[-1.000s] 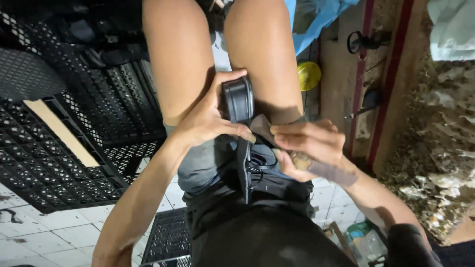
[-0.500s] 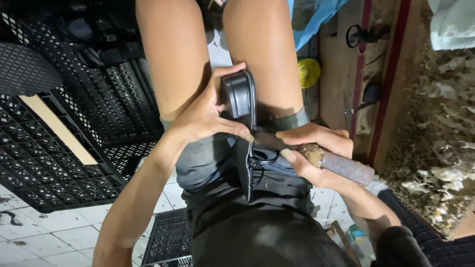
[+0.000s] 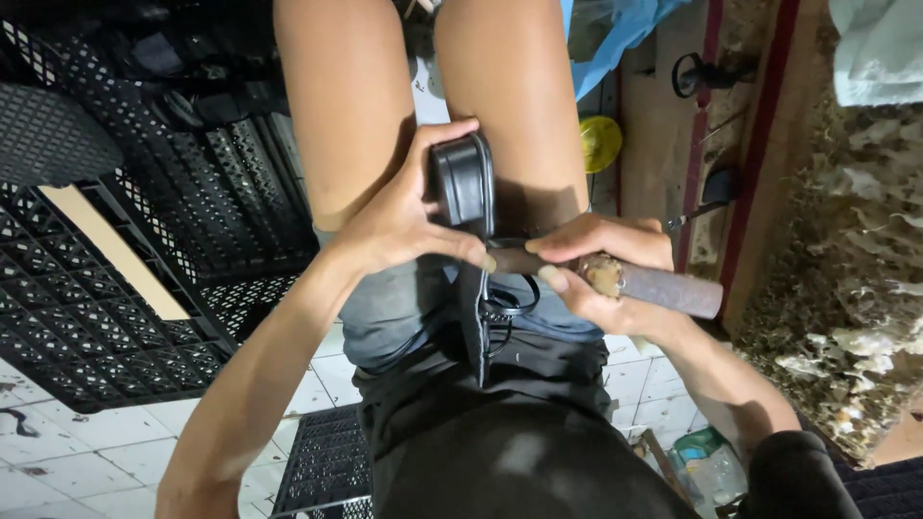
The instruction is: Assembling sandals by aligning soles with uppers and using a hammer to secure the components.
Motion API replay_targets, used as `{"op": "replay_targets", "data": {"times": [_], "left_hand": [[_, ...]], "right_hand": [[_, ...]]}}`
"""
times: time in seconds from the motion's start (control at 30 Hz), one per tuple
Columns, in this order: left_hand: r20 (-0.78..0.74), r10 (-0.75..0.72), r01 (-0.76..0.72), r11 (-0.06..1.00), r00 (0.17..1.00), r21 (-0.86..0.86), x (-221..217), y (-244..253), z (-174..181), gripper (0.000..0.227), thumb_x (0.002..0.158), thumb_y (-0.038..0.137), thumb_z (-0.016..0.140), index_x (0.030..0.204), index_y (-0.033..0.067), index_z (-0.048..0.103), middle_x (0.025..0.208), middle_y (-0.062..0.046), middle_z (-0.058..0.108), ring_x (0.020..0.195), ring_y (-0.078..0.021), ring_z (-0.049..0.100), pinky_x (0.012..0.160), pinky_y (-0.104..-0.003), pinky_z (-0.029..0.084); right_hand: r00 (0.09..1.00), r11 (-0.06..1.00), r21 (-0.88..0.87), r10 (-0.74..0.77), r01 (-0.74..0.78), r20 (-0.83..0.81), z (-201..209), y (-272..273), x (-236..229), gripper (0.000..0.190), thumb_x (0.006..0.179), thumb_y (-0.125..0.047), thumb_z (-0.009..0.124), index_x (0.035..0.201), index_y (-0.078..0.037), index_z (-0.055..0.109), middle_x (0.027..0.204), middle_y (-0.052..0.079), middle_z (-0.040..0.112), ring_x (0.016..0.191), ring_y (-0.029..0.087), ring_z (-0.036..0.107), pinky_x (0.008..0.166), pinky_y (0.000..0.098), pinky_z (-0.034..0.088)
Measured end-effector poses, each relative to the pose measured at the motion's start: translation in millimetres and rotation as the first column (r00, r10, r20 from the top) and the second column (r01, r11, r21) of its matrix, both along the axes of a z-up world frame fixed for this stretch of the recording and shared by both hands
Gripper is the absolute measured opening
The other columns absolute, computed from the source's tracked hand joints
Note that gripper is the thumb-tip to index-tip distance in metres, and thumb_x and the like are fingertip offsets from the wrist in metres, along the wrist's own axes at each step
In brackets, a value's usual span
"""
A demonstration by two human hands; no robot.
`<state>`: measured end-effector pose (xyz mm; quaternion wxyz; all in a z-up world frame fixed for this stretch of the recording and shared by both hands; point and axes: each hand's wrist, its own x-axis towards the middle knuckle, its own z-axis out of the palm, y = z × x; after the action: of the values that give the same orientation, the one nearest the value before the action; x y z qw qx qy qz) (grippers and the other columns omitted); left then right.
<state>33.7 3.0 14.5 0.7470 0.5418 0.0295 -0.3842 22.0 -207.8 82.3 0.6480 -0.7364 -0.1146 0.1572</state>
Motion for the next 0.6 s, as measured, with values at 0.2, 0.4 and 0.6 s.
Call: {"op": "replay_targets", "data": {"times": [0.2, 0.4, 0.6], "left_hand": [[0.074, 0.031, -0.03, 1.0, 0.997, -0.006, -10.3, -3.8, -1.9, 0.116, 0.041, 0.013, 0.093, 0.133, 0.0177, 0.022, 0.123, -0.01, 0.03, 0.104, -0.0199, 0.035, 0.087, -0.041, 0.045], [0.005, 0.002, -0.001, 0.98, 1.0, -0.197, -22.5, 0.3, 4.4, 0.122, 0.049, 0.003, 0.083, 0.134, 0.021, -0.002, 0.124, -0.025, 0.041, 0.122, -0.0293, 0.042, 0.097, -0.048, 0.045], [0.006, 0.044, -0.042, 0.98, 0.999, -0.193, -35.9, -2.3, -2.3, 0.124, 0.046, 0.004, 0.083, 0.134, 0.0163, -0.003, 0.139, -0.026, 0.02, 0.128, -0.0351, 0.032, 0.105, -0.048, 0.03]], "right_hand": [[0.998, 0.999, -0.03, -0.018, 0.02, 0.063, 1.1, 0.0, -17.2, 0.009, 0.069, -0.002, 0.065, 0.076, 0.003, 0.062, 0.075, 0.016, 0.064, 0.059, 0.022, 0.062, 0.05, 0.0288, 0.049], [0.978, 0.998, -0.058, 0.034, -0.023, 0.208, 5.4, 7.6, -25.7, 0.006, 0.071, -0.004, 0.061, 0.076, 0.0, 0.059, 0.072, 0.012, 0.063, 0.064, 0.021, 0.066, 0.061, 0.0261, 0.056], [0.954, 0.993, -0.108, 0.073, -0.044, 0.291, 4.8, 5.8, -32.3, 0.005, 0.07, -0.002, 0.062, 0.074, 0.0, 0.059, 0.071, 0.013, 0.063, 0.061, 0.019, 0.066, 0.058, 0.0243, 0.056]]}}
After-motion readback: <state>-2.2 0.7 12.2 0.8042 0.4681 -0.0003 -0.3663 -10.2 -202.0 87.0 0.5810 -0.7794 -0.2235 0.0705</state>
